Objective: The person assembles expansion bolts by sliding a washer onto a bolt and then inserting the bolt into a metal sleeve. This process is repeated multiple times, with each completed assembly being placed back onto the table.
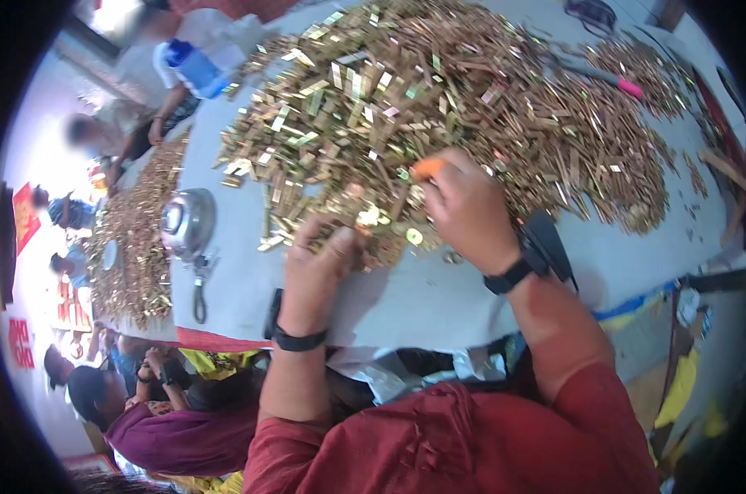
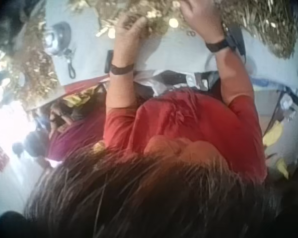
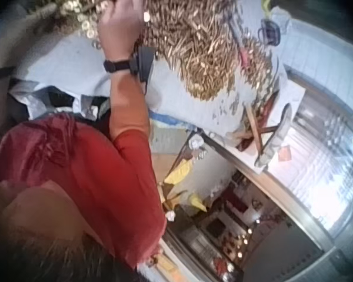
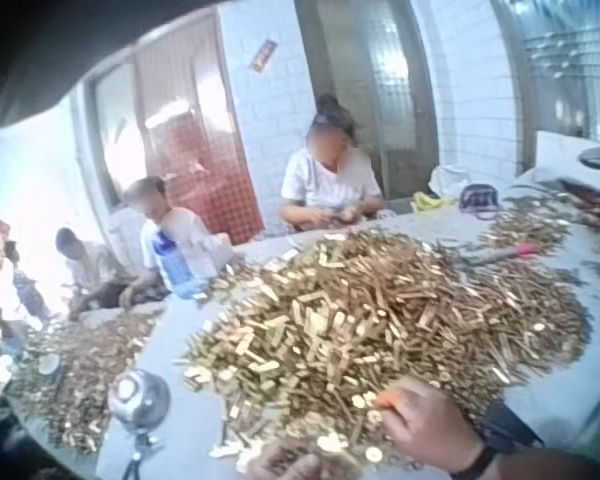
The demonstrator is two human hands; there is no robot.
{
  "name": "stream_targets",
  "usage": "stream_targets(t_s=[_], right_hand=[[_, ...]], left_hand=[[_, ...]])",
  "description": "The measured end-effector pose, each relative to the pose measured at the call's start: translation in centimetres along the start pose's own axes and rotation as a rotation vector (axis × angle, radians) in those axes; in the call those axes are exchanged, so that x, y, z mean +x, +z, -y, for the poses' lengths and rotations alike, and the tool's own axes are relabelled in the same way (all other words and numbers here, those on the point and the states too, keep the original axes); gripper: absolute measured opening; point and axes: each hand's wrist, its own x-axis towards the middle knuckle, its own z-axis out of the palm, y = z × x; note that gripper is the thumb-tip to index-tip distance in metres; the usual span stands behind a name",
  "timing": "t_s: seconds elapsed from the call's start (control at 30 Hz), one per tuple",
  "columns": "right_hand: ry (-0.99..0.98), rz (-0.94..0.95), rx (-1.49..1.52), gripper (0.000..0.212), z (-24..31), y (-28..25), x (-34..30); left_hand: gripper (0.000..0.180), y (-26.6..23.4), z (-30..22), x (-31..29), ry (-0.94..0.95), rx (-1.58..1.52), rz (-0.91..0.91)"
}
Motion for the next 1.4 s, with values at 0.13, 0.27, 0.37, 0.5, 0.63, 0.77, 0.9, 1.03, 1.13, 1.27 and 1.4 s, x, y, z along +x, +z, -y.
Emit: stream_targets(t_s=[0.13,0.27,0.37,0.5,0.63,0.77,0.9,1.03,1.13,1.27,1.4], right_hand=[[-0.085,-0.017,0.047,0.017,-0.6,-0.5,0.7],[0.102,-0.007,0.246,0.021,1.3,-0.2,0.5],[0.267,0.117,0.566,0.024,1.6,-0.1,-0.4],[0.359,0.288,0.774,0.025,3.7,0.4,-1.3],[0.383,0.299,0.864,0.024,4.1,0.1,-1.2],[0.510,0.315,0.934,0.021,3.8,-0.1,-1.2],[0.517,0.326,0.929,0.018,3.7,-0.3,-1.2],[0.559,0.354,0.909,0.016,3.8,-0.6,-1.1],[0.603,0.379,0.940,0.015,3.5,-0.8,-1.3],[0.490,0.420,0.753,0.013,4.2,-1.2,-0.9],[0.361,0.413,0.640,0.013,3.6,-0.9,-1.4]], left_hand=[[0.019,0.6,1.5,0.4,0.053,0.059,-0.019],[0.019,-0.5,2.6,1.0,0.225,0.186,0.036],[0.017,-0.2,2.1,1.0,0.404,0.495,0.078],[0.014,0.3,2.4,0.9,0.196,0.167,0.158],[0.012,0.2,2.5,1.3,0.173,0.165,0.174],[0.012,0.4,1.9,1.0,0.231,0.338,0.176],[0.013,0.3,1.7,0.8,0.239,0.285,0.205],[0.014,0.3,1.5,0.6,0.246,0.314,0.227],[0.015,0.3,1.5,0.6,0.281,0.346,0.227],[0.016,-0.2,1.6,0.7,0.280,0.428,0.232],[0.018,-0.5,1.8,0.8,0.269,0.431,0.258]])
